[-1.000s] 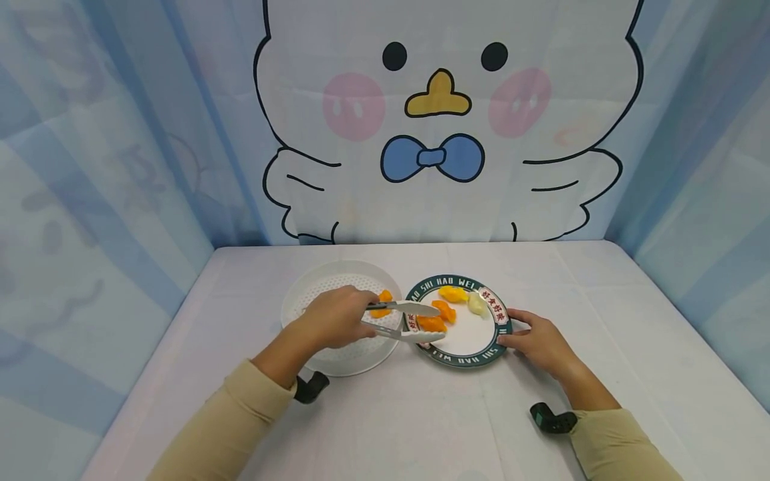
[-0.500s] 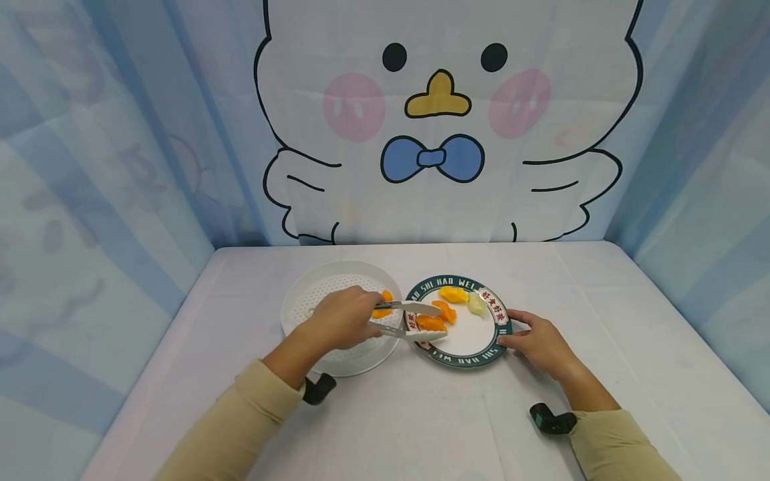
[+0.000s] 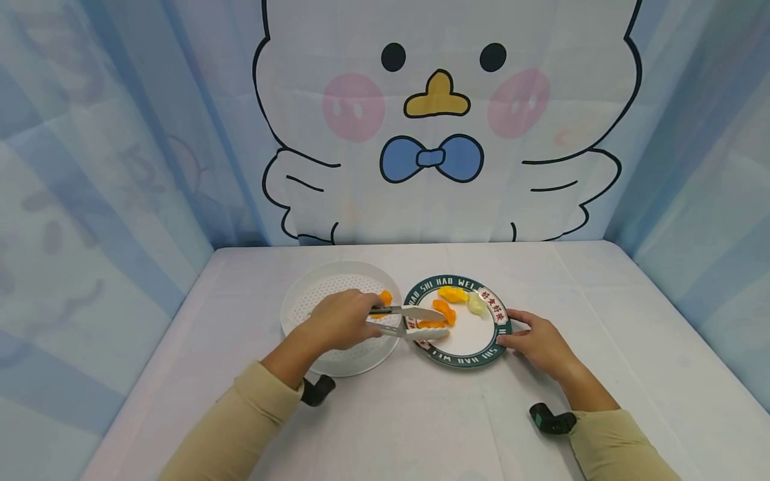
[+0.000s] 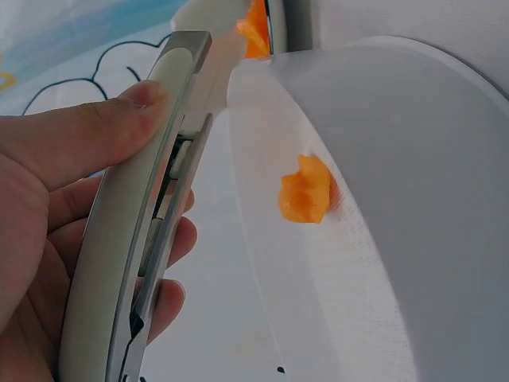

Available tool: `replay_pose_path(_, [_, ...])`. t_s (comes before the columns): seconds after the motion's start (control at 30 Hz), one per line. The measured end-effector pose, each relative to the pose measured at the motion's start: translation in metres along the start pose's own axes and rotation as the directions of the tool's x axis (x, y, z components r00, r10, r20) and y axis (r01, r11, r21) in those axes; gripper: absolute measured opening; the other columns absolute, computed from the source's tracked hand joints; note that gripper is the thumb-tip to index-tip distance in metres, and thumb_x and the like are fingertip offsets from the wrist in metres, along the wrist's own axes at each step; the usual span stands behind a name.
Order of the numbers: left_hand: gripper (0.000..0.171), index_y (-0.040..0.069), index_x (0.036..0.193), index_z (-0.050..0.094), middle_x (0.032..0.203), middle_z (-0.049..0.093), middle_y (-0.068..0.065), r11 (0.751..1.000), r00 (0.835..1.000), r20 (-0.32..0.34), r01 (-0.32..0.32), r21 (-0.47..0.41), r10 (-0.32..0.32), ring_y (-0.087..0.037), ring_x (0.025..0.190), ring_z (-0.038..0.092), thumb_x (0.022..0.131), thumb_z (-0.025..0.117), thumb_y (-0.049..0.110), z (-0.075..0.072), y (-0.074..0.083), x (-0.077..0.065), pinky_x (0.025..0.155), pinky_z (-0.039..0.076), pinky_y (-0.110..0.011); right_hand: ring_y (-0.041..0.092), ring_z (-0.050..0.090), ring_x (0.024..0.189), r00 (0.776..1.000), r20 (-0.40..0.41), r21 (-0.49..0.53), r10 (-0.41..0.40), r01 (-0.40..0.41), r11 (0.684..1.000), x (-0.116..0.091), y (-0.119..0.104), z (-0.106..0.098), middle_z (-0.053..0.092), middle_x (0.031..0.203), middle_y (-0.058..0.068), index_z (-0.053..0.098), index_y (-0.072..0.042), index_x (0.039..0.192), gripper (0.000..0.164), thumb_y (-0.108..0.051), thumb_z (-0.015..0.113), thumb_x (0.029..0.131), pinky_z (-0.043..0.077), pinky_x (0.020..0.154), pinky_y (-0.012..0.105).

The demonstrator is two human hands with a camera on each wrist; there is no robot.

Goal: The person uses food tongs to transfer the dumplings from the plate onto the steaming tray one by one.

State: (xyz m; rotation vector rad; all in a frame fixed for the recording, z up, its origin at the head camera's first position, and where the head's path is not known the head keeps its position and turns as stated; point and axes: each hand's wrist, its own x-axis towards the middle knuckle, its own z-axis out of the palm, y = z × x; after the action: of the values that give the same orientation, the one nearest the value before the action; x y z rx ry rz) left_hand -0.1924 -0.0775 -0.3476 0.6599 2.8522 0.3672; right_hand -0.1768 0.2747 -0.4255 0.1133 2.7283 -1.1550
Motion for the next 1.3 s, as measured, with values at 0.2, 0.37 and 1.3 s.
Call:
replay_pose_path(0.2, [0.046,0.012,0.126,0.067,0.113,0.070,-0.002,1.000,1.000,-0.006,0.007,-0.023,-0.007,-0.017,0.095,0.061,0.086,0.081,0.029,0.000,-0.004,0.000,0.087,0.051,-0.038,0.027,0.062,0.096,1.000,0.003,-0.004,0.006,-0.006,1.000,0.000,0.000,0.000,0.064,0.113,0.021,0.040,0.003,0.149,0.078,-0.029,0.076,0.089,0.052,0.078,0.040])
replay_pose_path(0.37, [0.046,0.012,0.128,0.067,0.116,0.070,-0.002,0.999,1.000,-0.021,0.005,-0.053,-0.006,-0.018,0.098,0.062,0.087,0.081,0.029,-0.002,-0.009,-0.003,0.088,0.051,-0.040,0.027,0.062,0.095,1.000,-0.001,-0.011,0.007,-0.007,1.000,0.000,-0.001,-0.001,0.064,0.113,0.020,0.039,0.003,0.149,0.077,-0.029,0.076,0.089,0.052,0.078,0.040])
replay_pose_path(1.3, [0.053,0.012,0.130,0.066,0.114,0.070,-0.004,0.999,1.000,-0.004,-0.022,0.033,0.022,-0.018,0.094,0.061,0.084,0.083,0.032,0.004,0.004,-0.002,0.083,0.053,-0.039,0.026,0.062,0.094,1.000,0.002,-0.002,-0.013,0.013,1.000,0.001,0.002,-0.001,0.065,0.112,0.019,0.040,0.004,0.148,0.077,-0.029,0.077,0.088,0.051,0.077,0.039])
